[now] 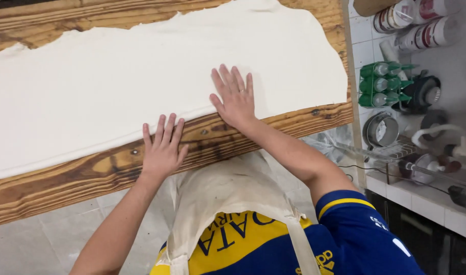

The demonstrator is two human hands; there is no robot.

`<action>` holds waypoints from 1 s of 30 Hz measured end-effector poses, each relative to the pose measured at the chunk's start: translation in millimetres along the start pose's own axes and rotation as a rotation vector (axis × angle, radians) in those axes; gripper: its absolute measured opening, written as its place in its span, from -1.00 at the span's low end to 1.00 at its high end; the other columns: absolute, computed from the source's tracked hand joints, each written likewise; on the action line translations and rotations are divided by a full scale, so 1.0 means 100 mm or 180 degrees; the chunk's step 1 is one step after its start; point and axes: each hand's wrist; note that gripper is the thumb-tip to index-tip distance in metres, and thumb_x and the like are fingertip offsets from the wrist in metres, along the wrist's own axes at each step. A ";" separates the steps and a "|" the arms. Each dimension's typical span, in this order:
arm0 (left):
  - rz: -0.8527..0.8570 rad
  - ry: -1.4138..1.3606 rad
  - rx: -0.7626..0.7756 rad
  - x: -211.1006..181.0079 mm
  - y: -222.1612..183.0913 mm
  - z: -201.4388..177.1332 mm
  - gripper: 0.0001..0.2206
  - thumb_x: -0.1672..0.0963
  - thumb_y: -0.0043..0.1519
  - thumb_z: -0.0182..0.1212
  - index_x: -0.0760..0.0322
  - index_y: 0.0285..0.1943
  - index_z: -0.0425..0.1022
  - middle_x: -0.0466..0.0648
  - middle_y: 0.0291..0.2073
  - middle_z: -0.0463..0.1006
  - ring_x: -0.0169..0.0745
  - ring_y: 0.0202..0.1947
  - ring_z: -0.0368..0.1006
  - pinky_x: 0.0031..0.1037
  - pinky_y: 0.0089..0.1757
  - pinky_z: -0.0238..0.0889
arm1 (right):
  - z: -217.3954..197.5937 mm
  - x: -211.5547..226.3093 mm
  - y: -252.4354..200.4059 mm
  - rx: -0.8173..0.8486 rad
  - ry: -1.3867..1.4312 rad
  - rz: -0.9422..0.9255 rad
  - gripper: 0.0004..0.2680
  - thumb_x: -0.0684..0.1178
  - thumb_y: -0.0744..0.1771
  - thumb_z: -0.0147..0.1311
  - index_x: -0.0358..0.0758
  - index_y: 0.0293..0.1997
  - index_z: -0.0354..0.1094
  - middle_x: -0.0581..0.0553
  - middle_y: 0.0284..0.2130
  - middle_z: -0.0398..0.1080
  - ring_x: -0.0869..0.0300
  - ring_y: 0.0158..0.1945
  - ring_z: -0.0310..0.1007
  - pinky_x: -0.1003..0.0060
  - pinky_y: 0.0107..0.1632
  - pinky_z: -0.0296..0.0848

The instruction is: Cutting small pieces of dough from a larger sheet and arranging them on a baking tray.

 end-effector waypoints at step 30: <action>-0.0170 0.0048 0.0294 -1.30 1.07 0.24 -0.33 -0.16 0.37 -0.30 -0.05 0.69 -0.20 -0.03 0.63 -0.22 0.22 0.59 -0.47 0.36 0.35 -0.67 | -0.40 -1.58 -0.23 -0.0138 -0.0208 -0.0031 -0.51 0.25 0.48 -0.25 -0.16 0.59 -0.11 -0.21 0.52 -0.06 -0.22 0.53 -0.08 -0.39 0.44 -0.35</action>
Point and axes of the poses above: each hand's wrist, its own y-axis towards the middle knuckle, its own z-axis out of the palm, x = y × z
